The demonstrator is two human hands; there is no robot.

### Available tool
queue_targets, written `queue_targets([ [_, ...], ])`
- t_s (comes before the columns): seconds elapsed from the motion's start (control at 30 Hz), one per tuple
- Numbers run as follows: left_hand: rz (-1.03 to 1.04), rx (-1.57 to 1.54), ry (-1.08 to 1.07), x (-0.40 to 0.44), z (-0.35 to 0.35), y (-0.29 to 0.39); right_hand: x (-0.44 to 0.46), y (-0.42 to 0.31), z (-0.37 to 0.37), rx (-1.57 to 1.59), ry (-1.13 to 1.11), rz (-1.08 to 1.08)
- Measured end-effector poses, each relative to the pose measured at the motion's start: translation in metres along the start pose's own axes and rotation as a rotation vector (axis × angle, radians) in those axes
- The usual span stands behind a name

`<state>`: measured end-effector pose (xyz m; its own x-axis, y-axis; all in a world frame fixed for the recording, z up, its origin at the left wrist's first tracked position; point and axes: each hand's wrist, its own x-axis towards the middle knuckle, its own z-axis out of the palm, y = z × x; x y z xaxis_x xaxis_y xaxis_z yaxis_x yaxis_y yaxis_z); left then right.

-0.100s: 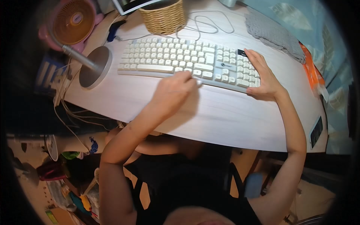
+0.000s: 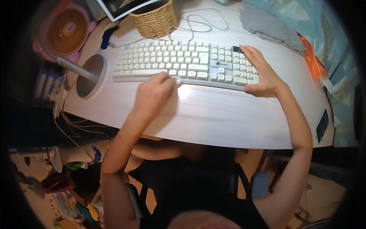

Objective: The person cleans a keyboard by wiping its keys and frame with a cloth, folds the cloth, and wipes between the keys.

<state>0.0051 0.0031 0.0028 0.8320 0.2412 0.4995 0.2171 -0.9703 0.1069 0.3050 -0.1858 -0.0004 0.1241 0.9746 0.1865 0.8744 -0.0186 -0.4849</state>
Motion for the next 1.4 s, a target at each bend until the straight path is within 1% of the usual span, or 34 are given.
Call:
queue_targets([
  [0.07, -0.072, -0.017, 0.023, -0.004, -0.004, -0.006, -0.002, 0.002, -0.005, -0.018, 0.006, -0.006],
  [0.17, -0.056, 0.044, 0.031, -0.003, -0.002, -0.003, -0.003, 0.005, -0.006, -0.032, 0.002, -0.001],
  [0.33, 0.109, 0.027, -0.02, 0.016, 0.022, 0.029, -0.003, 0.011, -0.005, -0.044, 0.003, -0.027],
  [0.4, 0.181, 0.05, -0.088, 0.025, 0.032, 0.043, -0.003, 0.012, -0.005, -0.027, 0.008, -0.039],
  [0.5, 0.298, 0.04, -0.135, 0.04, 0.04, 0.068, -0.003, 0.01, -0.006, -0.02, 0.002, -0.044],
  [0.6, 0.453, 0.081, -0.121, 0.055, 0.055, 0.087, -0.004, 0.012, -0.006, -0.047, -0.004, -0.045],
  [0.7, 0.452, -0.029, 0.013, 0.066, 0.075, 0.108, -0.003, 0.014, -0.007, -0.065, -0.018, -0.059],
  [0.8, 0.544, 0.021, 0.057, 0.072, 0.081, 0.116, -0.002, 0.011, -0.014, -0.041, -0.051, -0.068],
  [0.9, 0.583, 0.034, 0.032, 0.07, 0.076, 0.108, -0.002, -0.001, -0.016, -0.01, -0.072, -0.018],
  [1.1, 0.564, 0.04, -0.09, 0.052, 0.055, 0.071, -0.001, -0.002, -0.016, 0.005, -0.09, 0.02],
  [1.2, 0.526, 0.005, -0.086, 0.037, 0.044, 0.043, -0.001, -0.001, -0.015, -0.005, -0.09, 0.034],
  [1.4, 0.471, 0.052, -0.071, 0.006, 0.014, -0.019, -0.001, -0.007, -0.017, 0.014, -0.105, 0.085],
])
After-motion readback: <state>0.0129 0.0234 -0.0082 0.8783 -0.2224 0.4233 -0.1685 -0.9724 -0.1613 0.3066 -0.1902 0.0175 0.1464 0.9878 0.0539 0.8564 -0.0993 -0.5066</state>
